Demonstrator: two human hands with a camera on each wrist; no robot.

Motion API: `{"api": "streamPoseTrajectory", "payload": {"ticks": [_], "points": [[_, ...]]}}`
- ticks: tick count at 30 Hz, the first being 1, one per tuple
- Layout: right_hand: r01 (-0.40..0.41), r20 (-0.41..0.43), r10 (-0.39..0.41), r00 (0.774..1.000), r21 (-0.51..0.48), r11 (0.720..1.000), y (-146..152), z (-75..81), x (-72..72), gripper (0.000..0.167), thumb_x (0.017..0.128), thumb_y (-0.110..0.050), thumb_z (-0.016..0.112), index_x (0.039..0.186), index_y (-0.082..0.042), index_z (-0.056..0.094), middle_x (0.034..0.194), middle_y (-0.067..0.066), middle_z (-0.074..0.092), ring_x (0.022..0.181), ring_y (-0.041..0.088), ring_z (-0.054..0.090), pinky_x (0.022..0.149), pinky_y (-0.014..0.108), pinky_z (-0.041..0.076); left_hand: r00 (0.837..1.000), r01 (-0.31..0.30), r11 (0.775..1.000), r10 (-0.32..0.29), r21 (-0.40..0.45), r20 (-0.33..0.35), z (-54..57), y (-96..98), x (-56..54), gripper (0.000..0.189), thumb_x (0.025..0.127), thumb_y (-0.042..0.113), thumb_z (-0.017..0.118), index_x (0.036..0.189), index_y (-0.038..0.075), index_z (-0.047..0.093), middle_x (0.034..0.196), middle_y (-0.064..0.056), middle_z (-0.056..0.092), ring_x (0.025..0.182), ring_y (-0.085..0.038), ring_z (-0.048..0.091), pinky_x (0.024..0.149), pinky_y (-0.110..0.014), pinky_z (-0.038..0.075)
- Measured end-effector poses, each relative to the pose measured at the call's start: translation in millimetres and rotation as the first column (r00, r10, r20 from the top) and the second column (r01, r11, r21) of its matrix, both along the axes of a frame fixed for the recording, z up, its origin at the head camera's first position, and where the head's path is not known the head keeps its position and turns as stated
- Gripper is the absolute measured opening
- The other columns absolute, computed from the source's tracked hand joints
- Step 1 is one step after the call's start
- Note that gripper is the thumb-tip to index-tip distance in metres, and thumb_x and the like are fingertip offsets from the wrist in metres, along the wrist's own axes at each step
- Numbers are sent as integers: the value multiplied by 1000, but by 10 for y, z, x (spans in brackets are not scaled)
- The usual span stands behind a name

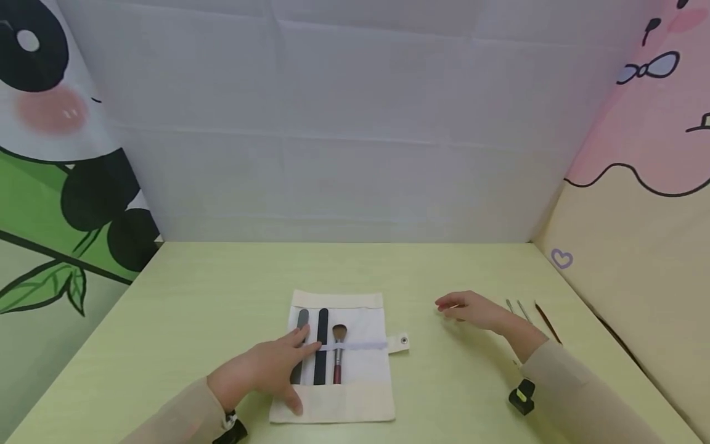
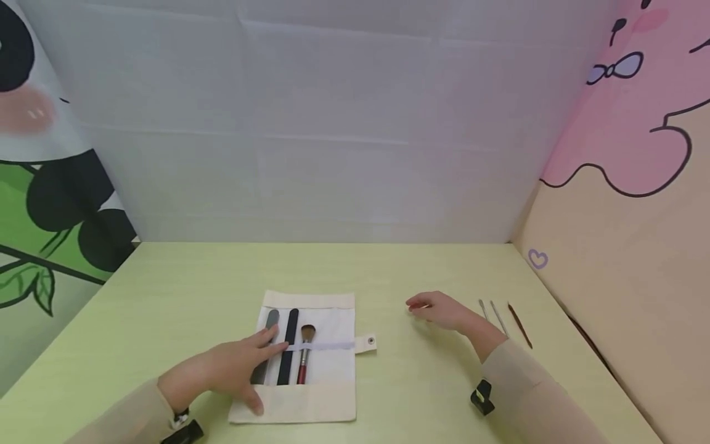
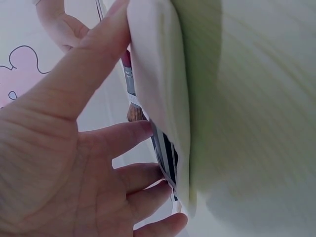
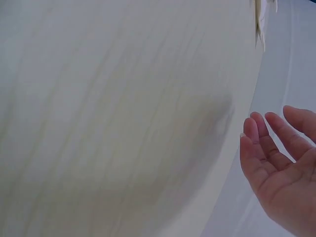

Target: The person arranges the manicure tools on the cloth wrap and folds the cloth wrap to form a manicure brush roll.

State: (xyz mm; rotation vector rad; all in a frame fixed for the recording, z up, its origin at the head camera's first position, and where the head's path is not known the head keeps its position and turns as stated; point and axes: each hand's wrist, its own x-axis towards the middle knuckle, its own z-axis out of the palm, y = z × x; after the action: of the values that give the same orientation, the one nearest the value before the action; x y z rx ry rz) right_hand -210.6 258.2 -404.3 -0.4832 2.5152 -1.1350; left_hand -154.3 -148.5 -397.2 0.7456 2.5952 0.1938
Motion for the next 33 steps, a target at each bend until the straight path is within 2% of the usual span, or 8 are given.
{"api": "streamPoseTrajectory", "payload": {"ticks": [5,11,14,17,19,26,33], "points": [[87,-27,-86,996,18,996,336,-38,44,40,96,-14,51,128,11,48,124,26,53,109,36,54,86,43,48,1000,15,1000,-15,-5,-14,-20,1,-5,106,54,55,81,144,17,38,153,-15,18,139,-31,19,99,-50,35],[199,-73,-194,978,60,978,714,35,133,41,98,-12,47,127,16,43,123,33,50,108,42,52,84,48,47,999,20,999,-20,-34,-26,10,43,6,105,55,54,82,144,18,39,153,-15,19,139,-29,19,100,-48,35],[238,-168,-213,962,143,961,838,76,173,38,97,-11,47,122,17,47,119,34,52,106,46,52,82,51,46,999,19,999,-20,-44,-26,24,47,30,105,55,54,82,143,17,39,152,-15,19,139,-29,20,100,-48,35],[284,-264,-220,939,232,931,936,76,173,34,94,-8,50,116,17,51,112,34,55,102,49,52,80,53,45,1000,8,999,-9,-45,-19,44,36,50,105,55,54,81,144,17,39,153,-15,19,139,-29,19,101,-47,34],[313,-290,-234,928,266,912,1003,51,158,32,93,-6,50,114,17,52,109,34,56,101,50,51,81,54,44,1000,2,999,-3,-41,-16,50,29,52,105,55,54,81,144,17,39,153,-15,18,139,-29,19,101,-47,34],[354,-233,-294,927,283,892,1170,-60,110,33,94,-7,49,116,18,50,111,35,54,103,50,49,84,55,42,1000,0,999,-1,-37,-7,50,35,40,106,55,55,81,144,17,38,153,-15,17,139,-30,17,102,-46,33],[342,-283,-256,924,317,885,1181,-91,71,29,89,-4,53,108,18,54,99,30,60,95,47,54,81,54,43,1000,2,999,-2,-45,-2,61,54,46,105,55,54,81,144,17,38,153,-15,17,139,-30,17,101,-47,34]]}}
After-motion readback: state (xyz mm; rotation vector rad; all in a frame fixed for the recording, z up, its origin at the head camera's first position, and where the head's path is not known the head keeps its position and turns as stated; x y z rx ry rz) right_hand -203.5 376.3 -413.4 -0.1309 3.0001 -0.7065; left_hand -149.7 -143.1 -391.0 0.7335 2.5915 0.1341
